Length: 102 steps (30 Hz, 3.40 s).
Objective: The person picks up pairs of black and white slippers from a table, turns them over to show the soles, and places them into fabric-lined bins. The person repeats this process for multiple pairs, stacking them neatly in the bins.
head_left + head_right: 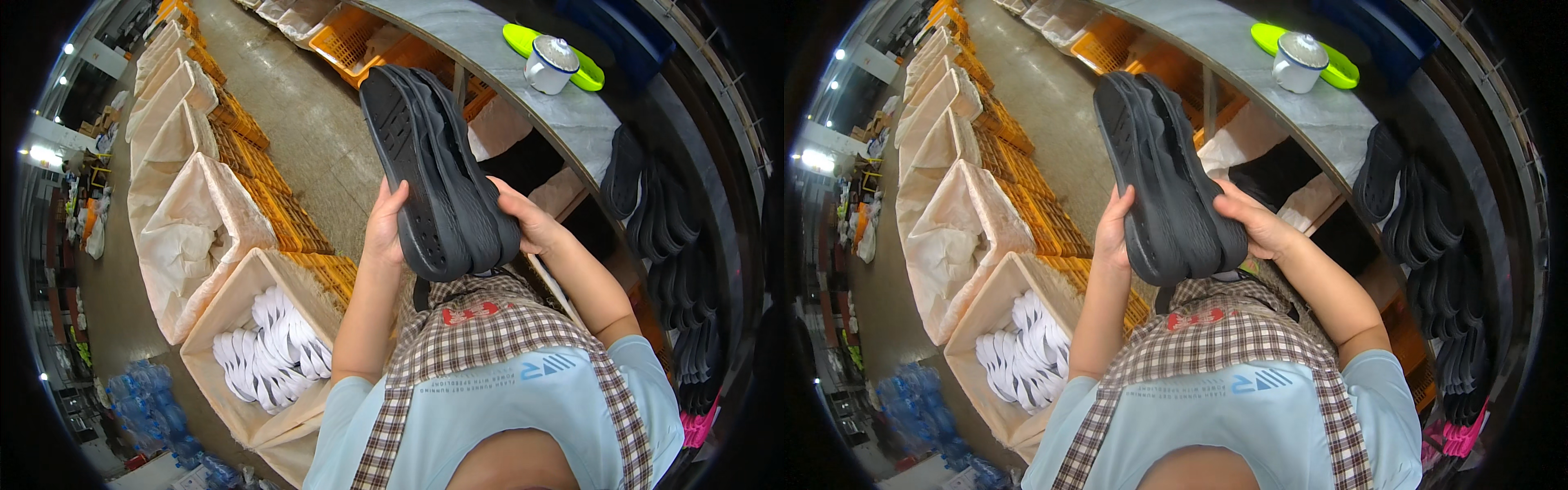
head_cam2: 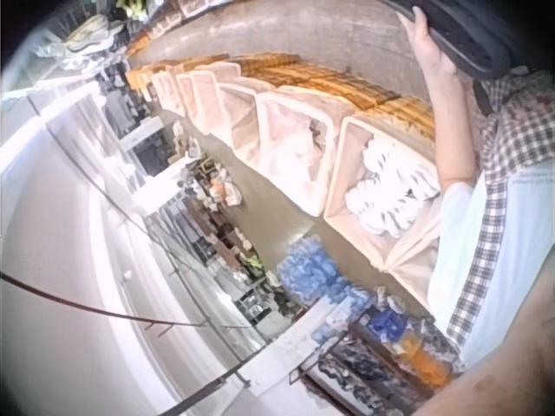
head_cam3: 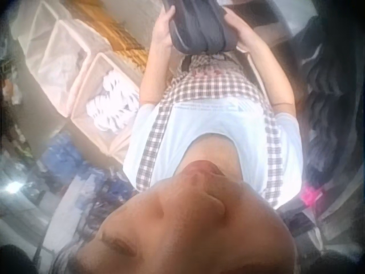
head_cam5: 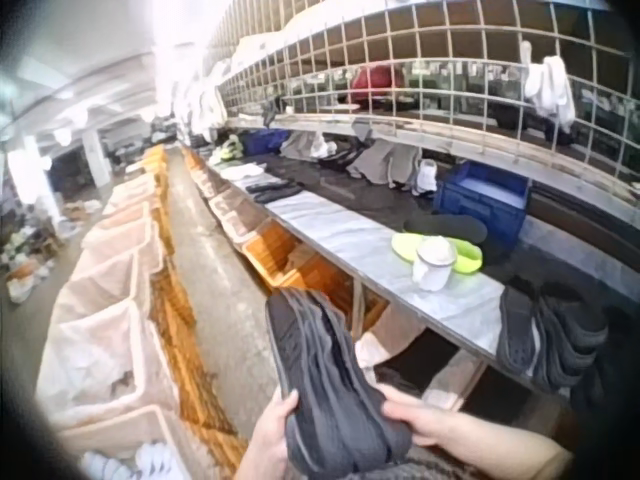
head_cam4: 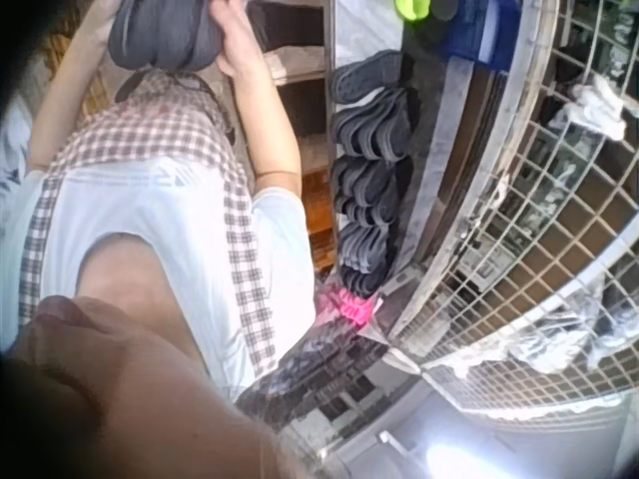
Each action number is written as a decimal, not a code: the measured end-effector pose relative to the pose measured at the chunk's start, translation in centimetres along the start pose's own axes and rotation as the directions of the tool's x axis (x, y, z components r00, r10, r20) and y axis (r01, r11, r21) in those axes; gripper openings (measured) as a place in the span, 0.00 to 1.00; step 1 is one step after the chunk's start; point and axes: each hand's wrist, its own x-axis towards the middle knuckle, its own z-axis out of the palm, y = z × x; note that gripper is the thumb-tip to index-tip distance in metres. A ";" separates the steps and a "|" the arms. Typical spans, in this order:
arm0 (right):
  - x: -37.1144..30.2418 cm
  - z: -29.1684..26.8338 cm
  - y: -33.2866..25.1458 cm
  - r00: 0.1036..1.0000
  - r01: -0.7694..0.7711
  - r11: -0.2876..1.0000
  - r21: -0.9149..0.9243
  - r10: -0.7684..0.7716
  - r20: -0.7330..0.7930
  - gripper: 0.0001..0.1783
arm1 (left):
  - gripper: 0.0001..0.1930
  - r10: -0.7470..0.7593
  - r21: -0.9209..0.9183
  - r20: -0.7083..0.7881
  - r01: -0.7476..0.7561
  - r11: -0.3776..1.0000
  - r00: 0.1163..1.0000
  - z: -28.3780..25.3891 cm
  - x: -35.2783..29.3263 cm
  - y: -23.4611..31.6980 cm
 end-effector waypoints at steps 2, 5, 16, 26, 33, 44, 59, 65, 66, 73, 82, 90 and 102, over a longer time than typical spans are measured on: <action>-0.4 0.3 0.4 0.997 -0.047 0.995 -0.088 0.041 -0.072 0.44 | 0.24 -0.022 0.009 -0.020 0.022 1.000 1.000 -0.5 0.0 -0.2; -0.7 0.3 0.8 0.996 -0.034 0.995 -0.093 0.027 -0.083 0.45 | 0.23 -0.081 -0.111 0.008 0.082 0.990 0.997 -1.1 -0.1 -0.7; -2.0 0.6 1.9 0.992 0.048 0.921 -0.386 -0.088 -0.086 0.50 | 0.20 -0.137 -0.083 0.098 0.145 0.986 0.986 -0.7 -0.4 -2.2; -2.9 0.8 2.2 0.987 0.124 0.870 -0.477 -0.160 -0.035 0.51 | 0.19 -0.112 -0.021 0.114 0.115 0.993 0.987 -0.2 0.3 -2.1; -4.0 -1.2 2.3 0.958 0.203 0.837 -0.508 -0.278 -0.074 0.50 | 0.23 -0.224 0.291 -0.089 0.241 0.926 0.970 0.4 1.4 -3.1; -15.9 -6.4 -5.4 0.548 0.357 0.717 -0.599 -0.680 -0.487 0.30 | 0.23 -0.519 0.372 0.089 0.455 0.809 0.850 10.9 10.8 -11.3; -27.8 -22.6 -17.6 0.261 0.164 0.976 -0.140 -0.180 -0.948 0.46 | 0.36 -0.715 0.897 -0.046 0.344 0.278 0.697 19.3 24.8 -27.5; -27.3 -21.0 -17.0 0.286 0.244 0.968 -0.054 -0.125 -0.950 0.47 | 0.38 -0.725 0.725 0.013 0.493 0.481 0.689 20.0 25.0 -29.6; -27.3 -20.8 -17.1 0.356 0.307 0.951 -0.034 -0.148 -0.923 0.46 | 0.40 -0.743 0.722 -0.009 0.519 0.459 0.670 20.1 25.7 -30.0; -27.8 -21.0 -16.6 0.241 0.315 0.949 -0.030 -0.110 -0.964 0.42 | 0.46 -0.805 0.710 0.094 0.527 0.467 0.586 20.0 27.1 -30.9; -24.0 -13.4 -18.2 -0.283 0.049 0.504 -0.862 -0.821 -0.496 0.32 | 0.33 -0.701 0.908 0.388 -0.120 0.401 0.598 11.6 22.3 -15.0; 0.3 -4.3 -15.8 0.155 0.082 -0.101 -0.991 -0.981 0.113 0.21 | 0.28 -0.618 0.987 0.125 -0.158 0.001 0.776 -3.5 18.0 5.4; 39.1 -17.5 -21.1 0.242 0.461 0.550 -0.696 -0.833 -0.497 0.09 | 0.27 -0.240 0.978 -0.205 0.189 -0.091 0.949 -14.0 14.8 17.6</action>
